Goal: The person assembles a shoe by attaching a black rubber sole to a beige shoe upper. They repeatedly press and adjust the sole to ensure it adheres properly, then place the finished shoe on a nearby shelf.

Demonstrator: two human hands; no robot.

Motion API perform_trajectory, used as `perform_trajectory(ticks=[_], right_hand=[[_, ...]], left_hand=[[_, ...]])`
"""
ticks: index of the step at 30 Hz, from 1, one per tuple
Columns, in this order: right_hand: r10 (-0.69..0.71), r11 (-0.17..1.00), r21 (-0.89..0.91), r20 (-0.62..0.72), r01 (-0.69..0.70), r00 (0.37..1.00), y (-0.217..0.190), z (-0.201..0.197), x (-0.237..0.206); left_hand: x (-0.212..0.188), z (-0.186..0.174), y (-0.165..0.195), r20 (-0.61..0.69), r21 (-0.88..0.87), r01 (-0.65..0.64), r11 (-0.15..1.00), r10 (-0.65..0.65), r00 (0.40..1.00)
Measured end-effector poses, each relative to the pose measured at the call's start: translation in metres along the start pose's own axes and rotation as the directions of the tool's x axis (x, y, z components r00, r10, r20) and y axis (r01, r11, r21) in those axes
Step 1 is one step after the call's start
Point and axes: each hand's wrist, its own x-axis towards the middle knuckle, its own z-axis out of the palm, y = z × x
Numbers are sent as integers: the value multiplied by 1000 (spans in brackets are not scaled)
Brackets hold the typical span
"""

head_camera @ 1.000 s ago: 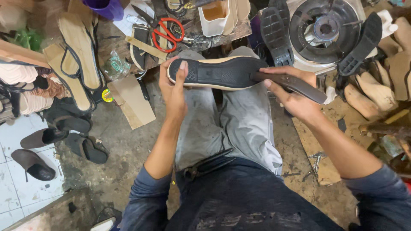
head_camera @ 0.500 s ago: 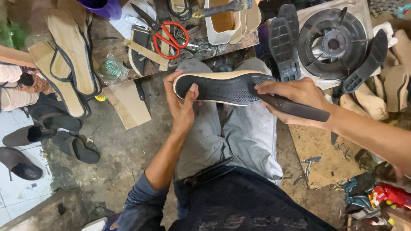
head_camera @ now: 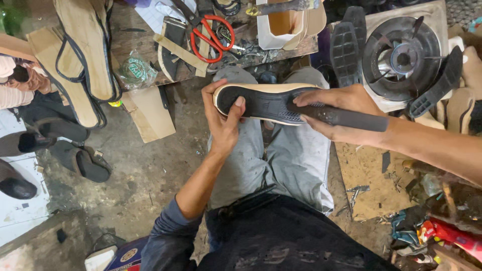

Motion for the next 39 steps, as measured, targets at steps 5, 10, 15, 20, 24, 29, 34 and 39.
perform_trajectory(ticks=[5,10,15,20,24,29,34,39], right_hand=[[-199,967,-155,34,202,979,-14,6,18],[-213,967,-133,48,218,976,-22,11,31],[-199,978,-77,-35,196,979,-26,27,38],[-226,938,-252,76,238,971,-42,33,40],[-183,977,-116,0,181,983,-53,35,46],[-170,980,-116,-39,164,985,-53,39,30],[60,945,326,-76,-32,995,-66,24,0],[222,586,803,-294,113,930,-108,-20,-89]], left_hand=[[0,-7,7,3,-34,22,999,-22,1000],[0,-14,5,-10,-32,-11,999,10,1000],[-5,-17,1,-19,-28,-33,999,33,999],[-10,-18,-2,-41,-52,-45,998,43,998],[-15,-17,-6,-62,-42,-67,997,65,996],[-28,-15,0,-24,-2,-118,993,118,993],[-36,-3,6,-1,-73,-84,994,85,996],[-47,5,-1,-72,-77,-95,993,89,993]])
